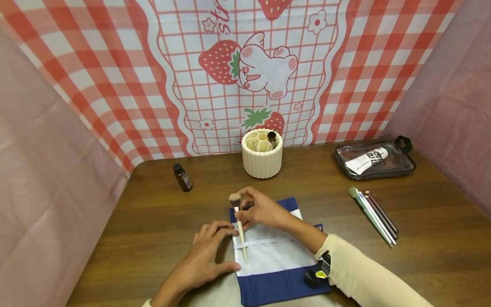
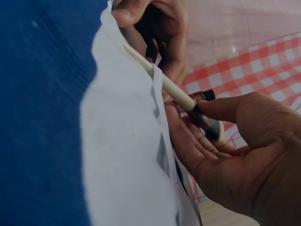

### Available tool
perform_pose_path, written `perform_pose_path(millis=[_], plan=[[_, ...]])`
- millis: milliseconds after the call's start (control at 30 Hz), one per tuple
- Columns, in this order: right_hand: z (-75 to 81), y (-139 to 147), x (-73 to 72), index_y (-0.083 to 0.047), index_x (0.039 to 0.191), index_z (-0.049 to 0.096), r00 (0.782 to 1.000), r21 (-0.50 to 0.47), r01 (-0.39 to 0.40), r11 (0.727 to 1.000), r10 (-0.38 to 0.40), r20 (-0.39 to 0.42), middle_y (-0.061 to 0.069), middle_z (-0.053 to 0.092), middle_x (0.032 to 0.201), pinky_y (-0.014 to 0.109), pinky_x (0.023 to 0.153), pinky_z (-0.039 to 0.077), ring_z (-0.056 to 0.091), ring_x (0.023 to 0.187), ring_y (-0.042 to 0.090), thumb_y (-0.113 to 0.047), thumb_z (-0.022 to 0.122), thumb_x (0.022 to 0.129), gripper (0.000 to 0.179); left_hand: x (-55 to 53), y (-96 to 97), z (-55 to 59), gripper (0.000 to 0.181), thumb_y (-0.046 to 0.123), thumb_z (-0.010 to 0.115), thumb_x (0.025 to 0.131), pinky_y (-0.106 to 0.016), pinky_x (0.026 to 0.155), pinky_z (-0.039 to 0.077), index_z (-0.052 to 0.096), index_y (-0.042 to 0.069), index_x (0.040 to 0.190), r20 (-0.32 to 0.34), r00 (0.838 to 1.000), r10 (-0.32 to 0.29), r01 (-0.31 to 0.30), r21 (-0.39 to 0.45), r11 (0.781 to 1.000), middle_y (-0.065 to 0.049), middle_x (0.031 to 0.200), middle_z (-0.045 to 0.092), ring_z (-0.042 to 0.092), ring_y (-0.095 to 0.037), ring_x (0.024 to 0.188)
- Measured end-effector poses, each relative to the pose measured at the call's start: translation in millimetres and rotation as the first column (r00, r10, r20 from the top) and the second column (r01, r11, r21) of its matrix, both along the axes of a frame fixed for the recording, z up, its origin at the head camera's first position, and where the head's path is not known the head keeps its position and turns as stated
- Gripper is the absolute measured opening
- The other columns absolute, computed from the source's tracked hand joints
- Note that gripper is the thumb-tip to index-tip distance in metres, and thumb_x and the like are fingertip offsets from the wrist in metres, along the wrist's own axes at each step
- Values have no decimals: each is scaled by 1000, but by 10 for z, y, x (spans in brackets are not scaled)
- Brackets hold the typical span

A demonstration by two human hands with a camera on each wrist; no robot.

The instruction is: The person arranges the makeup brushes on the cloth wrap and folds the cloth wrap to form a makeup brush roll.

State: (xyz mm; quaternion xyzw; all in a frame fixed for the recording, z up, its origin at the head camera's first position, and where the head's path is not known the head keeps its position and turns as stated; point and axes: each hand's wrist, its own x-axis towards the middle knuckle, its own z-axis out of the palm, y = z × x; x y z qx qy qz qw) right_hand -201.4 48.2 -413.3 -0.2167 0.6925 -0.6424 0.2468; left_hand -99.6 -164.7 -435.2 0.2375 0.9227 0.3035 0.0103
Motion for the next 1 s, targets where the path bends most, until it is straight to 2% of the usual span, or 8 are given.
perform_pose_path(millis=[100, 333, 700, 833, 933, 1000], plan=[[-11, 10, 33, 0, 136, 41, 1000, 25, -18, 1000, 18, 0, 18, 62, 102, 44, 70, 58, 70, 76, 27, 2, 70, 91, 53, 3, 4, -1, 71, 52, 84, 74, -46, 93, 31, 59, 23, 133, -2, 1000, 1, -1, -2, 1000, 6, 143, 45, 37, -17, 123], [-42, 75, 78, 2, 129, 46, 994, 133, -19, 991, 33, -105, 13, 67, 92, 36, 67, 57, 70, 74, 24, -3, 74, 90, 48, -14, 24, 14, 71, 51, 84, 74, -46, 93, 31, 59, 22, 133, -10, 1000, -2, 2, -6, 1000, 5, 143, 46, 37, -17, 124], [-36, 121, 133, 4, 123, 47, 1000, 115, 0, 993, -1, 10, 20, 65, 92, 40, 67, 58, 70, 70, 31, -1, 76, 87, 46, -10, 17, 22, 72, 48, 86, 73, -46, 93, 31, 59, 21, 134, -10, 1000, 1, -1, -7, 1000, 4, 144, 46, 37, -19, 124], [-26, 118, 163, 2, 123, 48, 999, 147, -5, 989, -1, 39, 19, 66, 93, 40, 67, 58, 71, 72, 32, -4, 77, 87, 47, 1, 10, 15, 72, 49, 86, 73, -46, 93, 31, 59, 20, 134, -12, 1000, 4, -4, -11, 1000, 4, 143, 46, 37, -19, 124], [-17, 122, 190, 1, 122, 49, 1000, 209, -13, 978, 12, 6, 15, 68, 93, 38, 67, 58, 72, 72, 29, -9, 78, 87, 47, 8, 8, 10, 73, 51, 85, 74, -47, 94, 32, 59, 20, 134, -7, 1000, 6, -6, -12, 1000, 5, 143, 46, 37, -18, 125], [-10, 127, 210, -1, 119, 51, 998, 267, -10, 964, 27, -61, 10, 68, 91, 36, 66, 57, 71, 72, 24, -13, 80, 86, 45, 10, 9, 9, 73, 52, 84, 74, -47, 94, 32, 58, 20, 135, -1, 1000, 5, -5, -11, 1000, 5, 143, 46, 37, -18, 125]])
